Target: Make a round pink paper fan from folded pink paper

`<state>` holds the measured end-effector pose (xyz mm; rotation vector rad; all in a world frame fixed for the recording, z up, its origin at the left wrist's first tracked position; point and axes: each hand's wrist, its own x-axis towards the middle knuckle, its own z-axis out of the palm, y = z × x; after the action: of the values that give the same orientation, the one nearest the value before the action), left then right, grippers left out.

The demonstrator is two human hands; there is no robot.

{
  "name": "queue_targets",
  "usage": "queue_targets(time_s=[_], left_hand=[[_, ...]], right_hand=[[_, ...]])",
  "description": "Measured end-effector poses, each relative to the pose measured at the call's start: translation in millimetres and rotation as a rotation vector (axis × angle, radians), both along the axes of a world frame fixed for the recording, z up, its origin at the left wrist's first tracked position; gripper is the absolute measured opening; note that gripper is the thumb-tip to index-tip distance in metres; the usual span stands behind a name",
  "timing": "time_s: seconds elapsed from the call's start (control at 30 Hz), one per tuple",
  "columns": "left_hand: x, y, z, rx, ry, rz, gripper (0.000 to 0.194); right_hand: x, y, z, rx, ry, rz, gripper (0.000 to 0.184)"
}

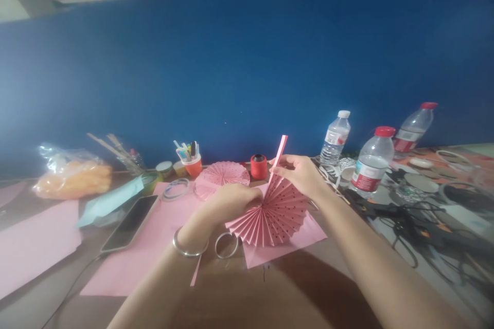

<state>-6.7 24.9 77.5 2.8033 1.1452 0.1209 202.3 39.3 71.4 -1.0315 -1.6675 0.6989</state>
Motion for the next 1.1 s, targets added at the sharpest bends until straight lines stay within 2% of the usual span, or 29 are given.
queue_targets(time_s=[0.2,0.6,0.9,1.0,1.1], left_hand=[[3,-4,6.9,-0.022,-0.046,-0.074,0.019],[3,-2,4.2,0.111,-0.036,-0.144,0.019],[6,-4,5.1,0.093,-0.205,-0.042,0.024],[7,-4,4.6,0.1,-0.215,-0.038,0.026],[8,-3,3.2,0.177,-0.166,-0.065,0.026]], right_hand=[[-1,-2,1.8,0.003,0.008,0.027,0.022],[-4,-3,1.6,0.012,0.002,0.043,0.022],[-5,4,-7.0,-0.012,0.032,-0.011,0.023],[-4,6,-9.3,-0.029,0.036,-0.013,0.025],[-3,9,-11.9,-0.05,0.048,-0.01,0.026]])
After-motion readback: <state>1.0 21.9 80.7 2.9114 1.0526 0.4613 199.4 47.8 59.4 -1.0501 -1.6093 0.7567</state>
